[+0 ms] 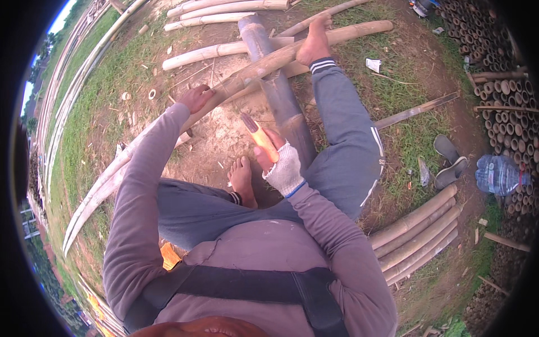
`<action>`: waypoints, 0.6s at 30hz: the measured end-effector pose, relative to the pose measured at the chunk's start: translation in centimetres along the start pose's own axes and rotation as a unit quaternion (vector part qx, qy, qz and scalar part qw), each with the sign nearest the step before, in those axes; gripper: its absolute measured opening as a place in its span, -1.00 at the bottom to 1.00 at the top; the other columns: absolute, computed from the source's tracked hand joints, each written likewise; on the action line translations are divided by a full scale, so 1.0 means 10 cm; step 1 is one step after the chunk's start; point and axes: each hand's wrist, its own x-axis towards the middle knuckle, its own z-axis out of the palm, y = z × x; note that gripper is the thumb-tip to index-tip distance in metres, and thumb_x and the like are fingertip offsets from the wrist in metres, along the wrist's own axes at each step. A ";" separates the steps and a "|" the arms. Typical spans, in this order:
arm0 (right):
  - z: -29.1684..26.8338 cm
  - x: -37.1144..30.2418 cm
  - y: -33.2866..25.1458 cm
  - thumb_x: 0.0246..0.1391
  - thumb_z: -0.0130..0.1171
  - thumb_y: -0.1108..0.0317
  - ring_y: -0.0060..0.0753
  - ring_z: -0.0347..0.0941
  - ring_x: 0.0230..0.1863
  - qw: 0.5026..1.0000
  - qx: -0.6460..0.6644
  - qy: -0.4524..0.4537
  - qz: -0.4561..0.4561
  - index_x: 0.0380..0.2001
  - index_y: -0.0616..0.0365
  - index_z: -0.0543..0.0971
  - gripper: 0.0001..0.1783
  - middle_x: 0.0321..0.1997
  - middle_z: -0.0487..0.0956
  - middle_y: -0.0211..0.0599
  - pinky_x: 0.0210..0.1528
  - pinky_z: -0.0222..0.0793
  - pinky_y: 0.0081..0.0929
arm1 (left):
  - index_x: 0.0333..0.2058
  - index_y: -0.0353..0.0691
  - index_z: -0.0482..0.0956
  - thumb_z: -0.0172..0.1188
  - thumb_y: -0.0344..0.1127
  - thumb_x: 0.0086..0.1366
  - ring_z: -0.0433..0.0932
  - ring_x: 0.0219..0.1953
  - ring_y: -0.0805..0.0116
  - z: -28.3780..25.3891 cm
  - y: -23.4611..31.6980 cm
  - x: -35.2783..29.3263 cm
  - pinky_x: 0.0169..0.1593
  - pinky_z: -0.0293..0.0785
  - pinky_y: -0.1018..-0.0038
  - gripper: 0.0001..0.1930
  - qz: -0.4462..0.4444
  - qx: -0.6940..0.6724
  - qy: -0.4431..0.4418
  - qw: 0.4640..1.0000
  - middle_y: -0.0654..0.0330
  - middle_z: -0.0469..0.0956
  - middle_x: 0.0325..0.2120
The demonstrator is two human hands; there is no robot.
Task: The person uses a hand saw to cut bamboo poles into shorter sections. They position each pole on a support, saw through it, and then move the cut pieces aside to continue with the next pole.
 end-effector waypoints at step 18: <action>-0.02 -0.03 0.05 0.47 0.24 0.19 -0.25 0.67 0.08 0.995 0.047 -0.015 0.081 0.30 0.42 0.53 -0.45 0.11 0.70 0.01 0.17 0.55 -0.33 | 0.16 -0.36 0.68 -0.35 0.55 0.45 0.65 0.21 -0.16 -0.27 0.93 -0.30 0.26 0.54 0.00 0.03 -0.173 -0.029 0.000 0.984 -0.30 0.66 0.13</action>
